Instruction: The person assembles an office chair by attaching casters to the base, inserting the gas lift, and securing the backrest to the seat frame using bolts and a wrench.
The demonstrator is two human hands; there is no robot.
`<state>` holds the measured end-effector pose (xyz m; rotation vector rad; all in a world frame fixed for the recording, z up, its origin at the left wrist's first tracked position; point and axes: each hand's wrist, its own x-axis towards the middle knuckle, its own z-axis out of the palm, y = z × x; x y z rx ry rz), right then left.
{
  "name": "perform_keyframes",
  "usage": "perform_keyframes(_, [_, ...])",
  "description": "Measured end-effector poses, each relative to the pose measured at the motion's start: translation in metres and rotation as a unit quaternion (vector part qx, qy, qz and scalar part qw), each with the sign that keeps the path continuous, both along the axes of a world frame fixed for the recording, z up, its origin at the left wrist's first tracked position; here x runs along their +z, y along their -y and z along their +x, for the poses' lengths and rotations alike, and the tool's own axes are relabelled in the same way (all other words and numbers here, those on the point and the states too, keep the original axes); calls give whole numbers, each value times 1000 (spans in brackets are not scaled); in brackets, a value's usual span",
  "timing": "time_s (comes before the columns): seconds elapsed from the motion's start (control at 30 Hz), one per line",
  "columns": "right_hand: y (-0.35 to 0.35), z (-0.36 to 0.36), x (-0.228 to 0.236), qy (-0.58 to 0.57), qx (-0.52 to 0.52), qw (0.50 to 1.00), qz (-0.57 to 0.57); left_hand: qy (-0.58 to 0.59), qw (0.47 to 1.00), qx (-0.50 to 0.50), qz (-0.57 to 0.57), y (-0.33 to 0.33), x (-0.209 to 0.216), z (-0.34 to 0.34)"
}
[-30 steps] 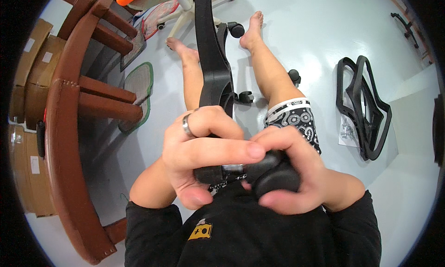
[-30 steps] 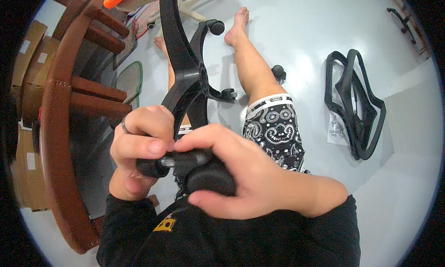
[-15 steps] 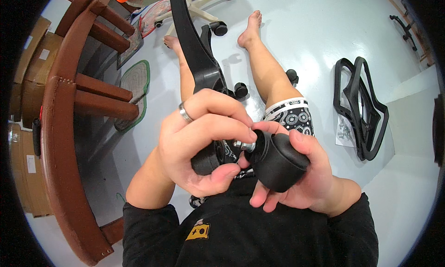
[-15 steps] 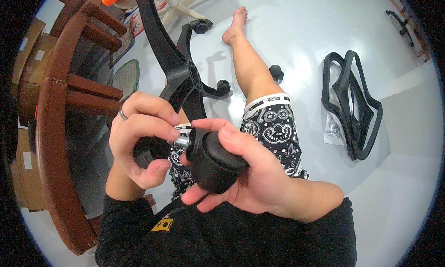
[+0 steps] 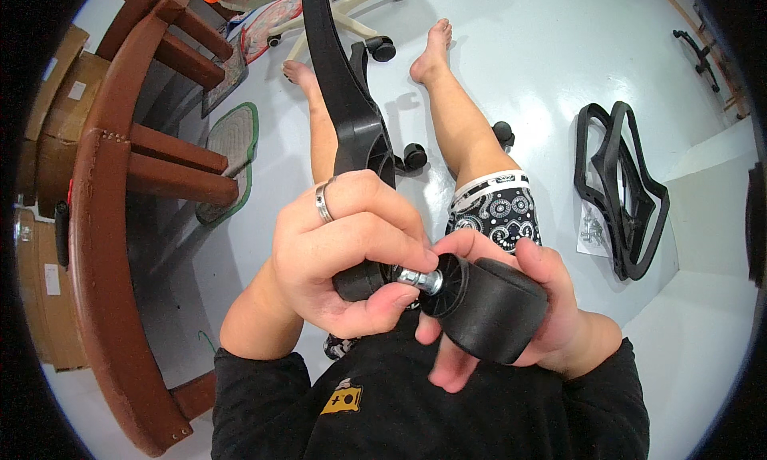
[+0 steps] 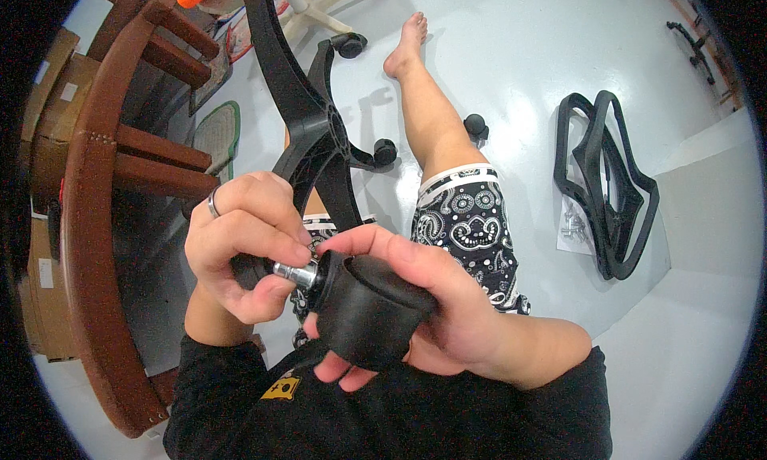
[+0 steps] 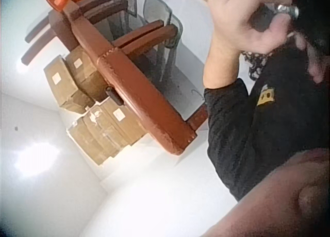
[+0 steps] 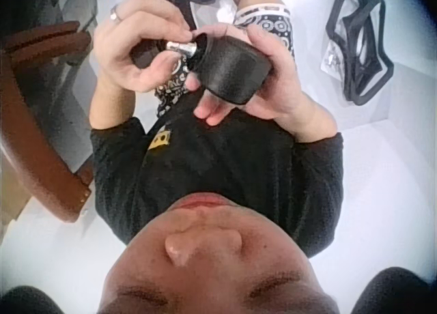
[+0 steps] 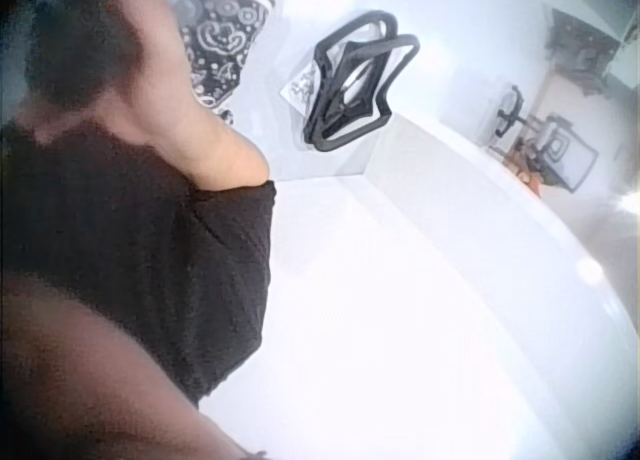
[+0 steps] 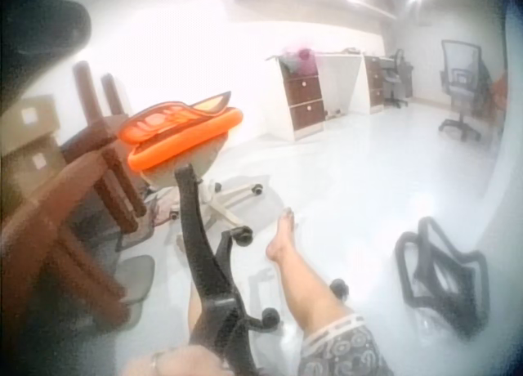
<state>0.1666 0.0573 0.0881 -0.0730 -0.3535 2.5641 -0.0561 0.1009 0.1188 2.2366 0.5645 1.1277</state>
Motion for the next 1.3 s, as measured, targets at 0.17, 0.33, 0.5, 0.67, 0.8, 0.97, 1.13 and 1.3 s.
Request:
perform_keyframes(0.17, [-3,-7,-7,128,-250,915,289,19,1000,4,-6,-3,-1,0])
perform_keyframes(0.33, [-19,-15,-22,189,-433,625,621,13,1000,5,6,-5,-1,5])
perform_keyframes(0.5, [-15,-5,-20,231,-369,696,570,12,1000,9,10,-6,0,9])
perform_keyframes(0.67, [-11,-6,-17,249,-285,799,468,7,1000,12,24,-7,-1,10])
perform_keyframes(0.8, [-10,-7,-13,236,-269,841,406,14,999,2,43,-9,-3,9])
perform_keyframes(0.97, [-17,-5,-7,265,-271,836,397,17,997,18,70,-8,-6,12])
perform_keyframes(1.13, [-30,-2,-1,290,-284,797,447,63,995,40,70,-4,-13,19])
perform_keyframes(1.3, [-43,5,11,319,-241,743,536,106,992,48,45,0,-20,20])
